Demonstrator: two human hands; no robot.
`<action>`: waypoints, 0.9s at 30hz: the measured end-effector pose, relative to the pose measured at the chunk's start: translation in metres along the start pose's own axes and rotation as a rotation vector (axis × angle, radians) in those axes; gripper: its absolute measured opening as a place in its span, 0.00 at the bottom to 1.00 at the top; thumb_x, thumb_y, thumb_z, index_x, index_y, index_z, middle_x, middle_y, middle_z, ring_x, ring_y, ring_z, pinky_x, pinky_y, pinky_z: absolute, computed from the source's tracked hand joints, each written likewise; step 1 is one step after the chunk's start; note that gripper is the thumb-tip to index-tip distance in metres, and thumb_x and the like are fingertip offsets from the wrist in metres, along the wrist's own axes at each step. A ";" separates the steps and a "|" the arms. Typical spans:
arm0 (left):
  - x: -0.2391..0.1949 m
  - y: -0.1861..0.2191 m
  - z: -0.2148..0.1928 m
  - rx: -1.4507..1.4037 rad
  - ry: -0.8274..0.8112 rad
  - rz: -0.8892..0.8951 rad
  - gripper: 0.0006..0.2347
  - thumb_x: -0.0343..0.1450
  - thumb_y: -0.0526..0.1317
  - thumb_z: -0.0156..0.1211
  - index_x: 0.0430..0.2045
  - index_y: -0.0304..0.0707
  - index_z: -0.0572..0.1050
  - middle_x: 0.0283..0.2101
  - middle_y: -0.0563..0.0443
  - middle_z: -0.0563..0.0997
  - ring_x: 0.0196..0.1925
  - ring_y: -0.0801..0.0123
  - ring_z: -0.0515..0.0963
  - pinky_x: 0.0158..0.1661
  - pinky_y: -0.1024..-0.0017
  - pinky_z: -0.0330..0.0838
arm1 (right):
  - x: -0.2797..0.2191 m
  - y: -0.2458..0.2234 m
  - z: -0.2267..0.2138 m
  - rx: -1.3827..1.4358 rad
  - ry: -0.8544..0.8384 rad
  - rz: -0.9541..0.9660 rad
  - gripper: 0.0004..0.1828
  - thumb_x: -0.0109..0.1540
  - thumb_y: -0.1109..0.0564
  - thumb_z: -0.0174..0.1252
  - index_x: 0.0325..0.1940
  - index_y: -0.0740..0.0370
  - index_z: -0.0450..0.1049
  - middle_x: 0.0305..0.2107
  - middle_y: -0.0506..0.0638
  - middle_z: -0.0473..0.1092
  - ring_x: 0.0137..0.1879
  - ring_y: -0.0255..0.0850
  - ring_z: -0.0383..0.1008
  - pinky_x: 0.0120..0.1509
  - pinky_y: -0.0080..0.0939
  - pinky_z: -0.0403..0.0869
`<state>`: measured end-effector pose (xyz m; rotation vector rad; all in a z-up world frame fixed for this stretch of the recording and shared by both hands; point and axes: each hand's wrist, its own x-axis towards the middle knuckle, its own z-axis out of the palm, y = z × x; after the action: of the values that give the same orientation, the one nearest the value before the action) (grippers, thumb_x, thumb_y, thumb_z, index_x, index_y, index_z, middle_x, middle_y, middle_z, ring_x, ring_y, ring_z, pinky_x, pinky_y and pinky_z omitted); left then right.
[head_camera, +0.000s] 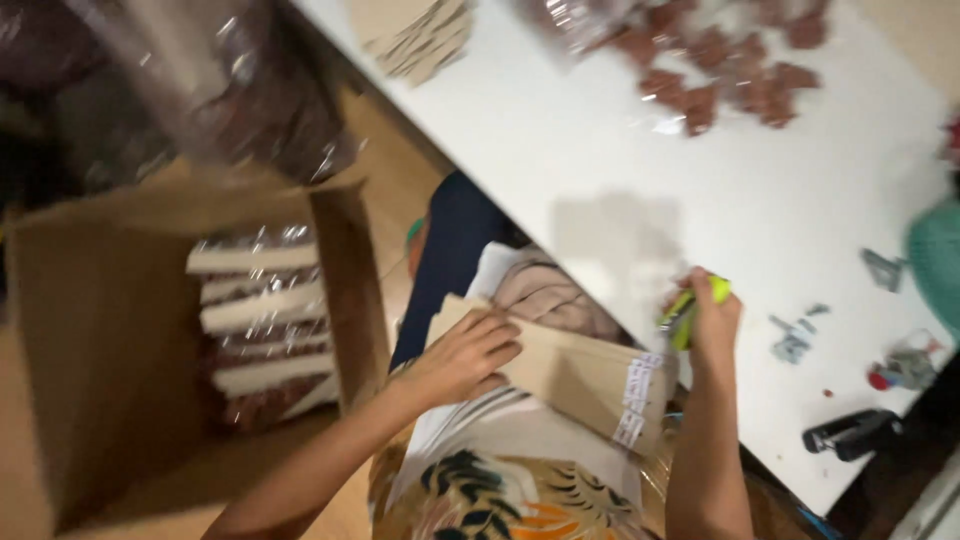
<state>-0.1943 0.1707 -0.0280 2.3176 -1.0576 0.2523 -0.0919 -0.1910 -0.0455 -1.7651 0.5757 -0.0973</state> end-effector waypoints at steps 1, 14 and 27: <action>0.002 -0.001 0.001 -0.002 -0.002 0.024 0.21 0.59 0.44 0.74 0.43 0.38 0.77 0.51 0.46 0.75 0.58 0.53 0.72 0.58 0.54 0.66 | 0.008 -0.006 0.001 0.009 0.022 -0.005 0.17 0.68 0.44 0.62 0.34 0.57 0.75 0.20 0.52 0.70 0.23 0.40 0.73 0.30 0.37 0.72; 0.003 -0.005 0.015 -0.150 -0.188 -0.052 0.23 0.63 0.40 0.69 0.52 0.31 0.73 0.54 0.37 0.74 0.54 0.44 0.71 0.59 0.47 0.58 | 0.271 -0.155 0.179 -1.108 -0.071 -0.854 0.23 0.52 0.58 0.62 0.52 0.60 0.77 0.43 0.65 0.74 0.47 0.65 0.75 0.49 0.58 0.74; -0.005 -0.021 0.009 -0.257 -0.345 -0.220 0.14 0.72 0.38 0.59 0.52 0.39 0.71 0.45 0.42 0.72 0.49 0.48 0.71 0.53 0.54 0.59 | 0.203 -0.187 0.173 -1.376 -0.568 -0.577 0.44 0.58 0.65 0.54 0.76 0.37 0.54 0.76 0.53 0.43 0.79 0.62 0.40 0.75 0.73 0.56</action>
<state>-0.1827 0.1794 -0.0455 2.2602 -0.9169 -0.3608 0.2088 -0.0938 0.0331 -3.0630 -0.4716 0.5115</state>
